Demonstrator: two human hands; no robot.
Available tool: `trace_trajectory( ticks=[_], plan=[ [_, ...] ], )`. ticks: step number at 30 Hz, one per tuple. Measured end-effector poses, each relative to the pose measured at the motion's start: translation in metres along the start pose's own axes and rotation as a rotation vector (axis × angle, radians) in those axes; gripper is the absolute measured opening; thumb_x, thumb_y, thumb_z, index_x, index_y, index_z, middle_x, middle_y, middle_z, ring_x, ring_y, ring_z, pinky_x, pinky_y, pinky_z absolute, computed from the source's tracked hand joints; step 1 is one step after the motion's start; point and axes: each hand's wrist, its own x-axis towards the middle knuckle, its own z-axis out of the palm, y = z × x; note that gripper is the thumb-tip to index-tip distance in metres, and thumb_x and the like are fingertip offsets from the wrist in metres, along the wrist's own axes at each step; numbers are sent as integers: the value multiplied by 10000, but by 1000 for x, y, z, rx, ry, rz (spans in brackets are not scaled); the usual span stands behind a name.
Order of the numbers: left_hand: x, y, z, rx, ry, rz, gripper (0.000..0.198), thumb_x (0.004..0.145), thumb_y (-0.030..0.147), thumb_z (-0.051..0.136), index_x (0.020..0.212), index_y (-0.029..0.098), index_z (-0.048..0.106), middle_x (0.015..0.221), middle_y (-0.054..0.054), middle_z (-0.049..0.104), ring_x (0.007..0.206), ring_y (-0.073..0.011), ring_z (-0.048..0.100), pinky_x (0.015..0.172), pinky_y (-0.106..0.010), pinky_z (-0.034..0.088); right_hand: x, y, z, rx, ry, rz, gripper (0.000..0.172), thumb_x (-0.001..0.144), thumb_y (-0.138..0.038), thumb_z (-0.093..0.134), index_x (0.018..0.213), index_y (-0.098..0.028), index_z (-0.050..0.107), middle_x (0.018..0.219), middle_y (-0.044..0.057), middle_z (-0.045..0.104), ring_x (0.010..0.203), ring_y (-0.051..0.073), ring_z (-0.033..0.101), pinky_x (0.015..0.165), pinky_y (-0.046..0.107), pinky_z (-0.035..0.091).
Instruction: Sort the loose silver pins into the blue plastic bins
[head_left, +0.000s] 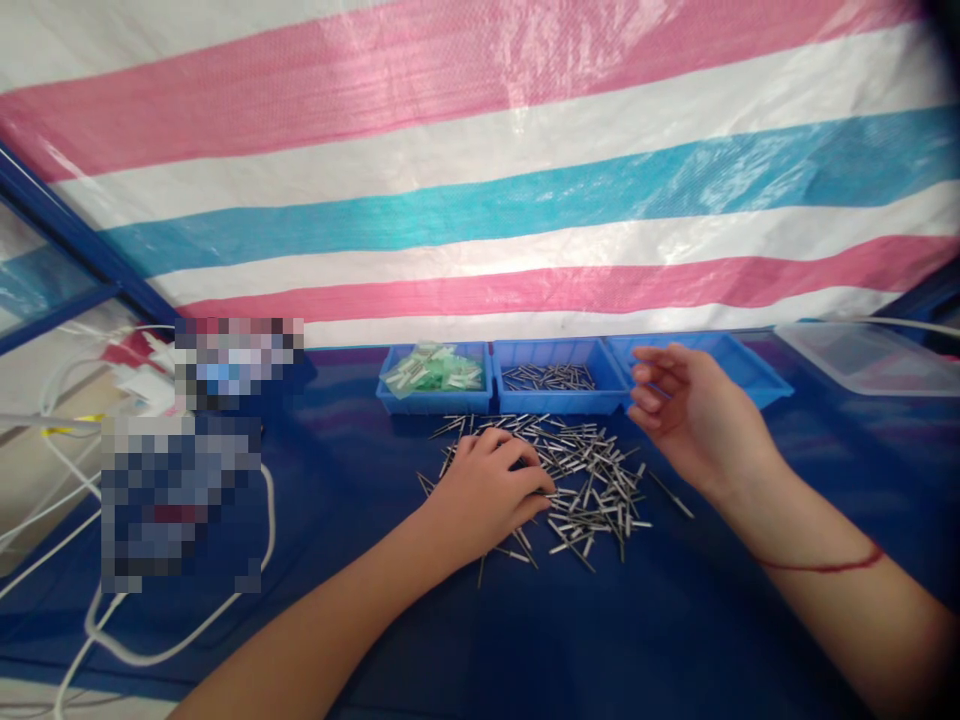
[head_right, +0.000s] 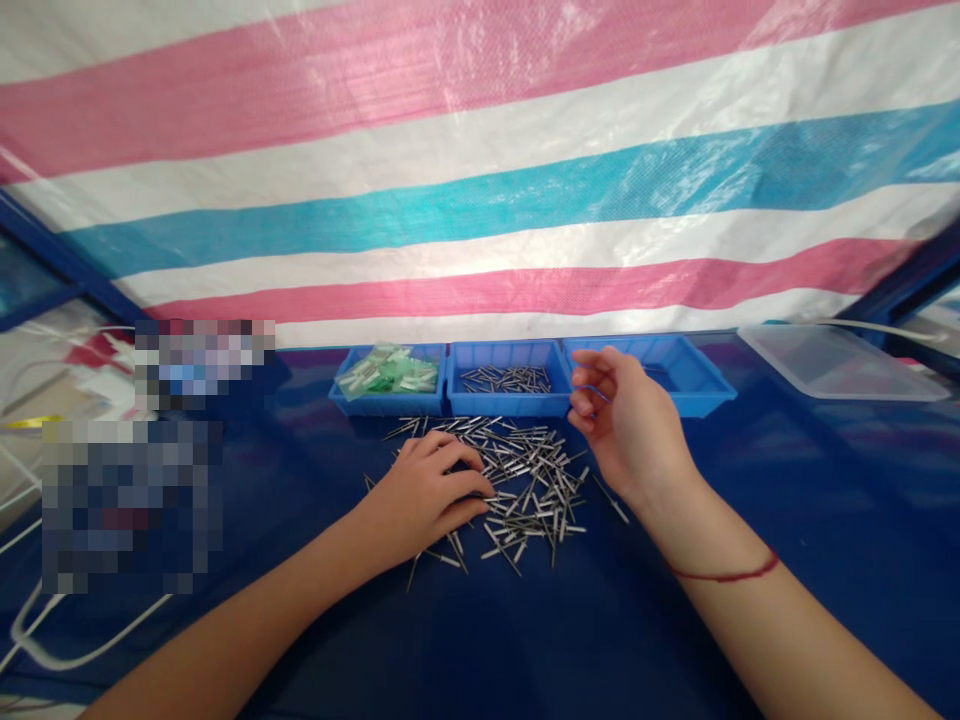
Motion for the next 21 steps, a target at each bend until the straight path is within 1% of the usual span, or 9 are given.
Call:
trace_trajectory(
  ticks=[5, 9, 11, 13, 14, 16, 19, 21],
  plan=[
    [2, 0, -1, 11, 8, -27, 162, 916, 289, 520, 895, 209, 660, 1050, -35, 635, 1049, -221, 479, 835, -360, 351, -13, 2, 14, -18, -61, 57, 163, 774, -364, 595, 796, -207, 628, 688, -14, 475, 483, 69, 373, 406, 239, 253],
    [3, 0, -4, -42, 56, -67, 151, 913, 289, 520, 900, 198, 639, 1036, -42, 634, 1007, -209, 509, 836, -345, 372, -19, 2, 18, -176, -113, 9, 199, 785, -393, 601, 792, -200, 648, 675, -7, 506, 507, 77, 408, 415, 224, 277],
    [4, -1, -6, -109, 106, -95, 157, 922, 282, 498, 907, 190, 624, 1023, -44, 637, 968, -196, 533, 846, -335, 387, -22, 2, 20, -298, -179, -40, 212, 798, -398, 597, 796, -194, 652, 642, -7, 510, 504, 81, 403, 420, 225, 280],
    [5, -2, -8, -203, 170, -137, 156, 926, 271, 484, 910, 184, 612, 983, -38, 648, 922, -182, 558, 846, -322, 404, -26, 0, 22, -430, -288, -95, 202, 801, -388, 604, 829, -197, 660, 620, -11, 522, 507, 86, 411, 436, 230, 305],
    [5, -3, -9, -257, 203, -165, 152, 926, 269, 483, 915, 184, 609, 956, -33, 652, 899, -175, 570, 836, -311, 415, -29, 0, 24, -491, -347, -122, 199, 801, -384, 609, 851, -201, 665, 632, -9, 543, 521, 92, 430, 456, 234, 331],
    [6, -4, -9, -368, 268, -231, 147, 920, 277, 494, 923, 185, 609, 903, -22, 652, 836, -156, 588, 791, -282, 441, -34, 1, 28, -571, -447, -171, 202, 799, -387, 620, 884, -211, 673, 720, 6, 606, 590, 109, 493, 525, 249, 394],
    [6, -3, -7, -511, 335, -304, 149, 898, 310, 531, 906, 189, 617, 870, -13, 648, 763, -136, 601, 719, -250, 471, -42, 5, 34, -580, -517, -216, 213, 802, -405, 621, 882, -215, 673, 853, 31, 656, 706, 144, 556, 615, 275, 441],
    [7, -1, -5, -572, 363, -328, 139, 874, 317, 564, 878, 189, 618, 863, -12, 649, 747, -134, 609, 693, -242, 484, -45, 9, 38, -565, -523, -222, 219, 808, -413, 613, 866, -210, 672, 843, 35, 660, 713, 153, 562, 624, 284, 446]
  ],
)
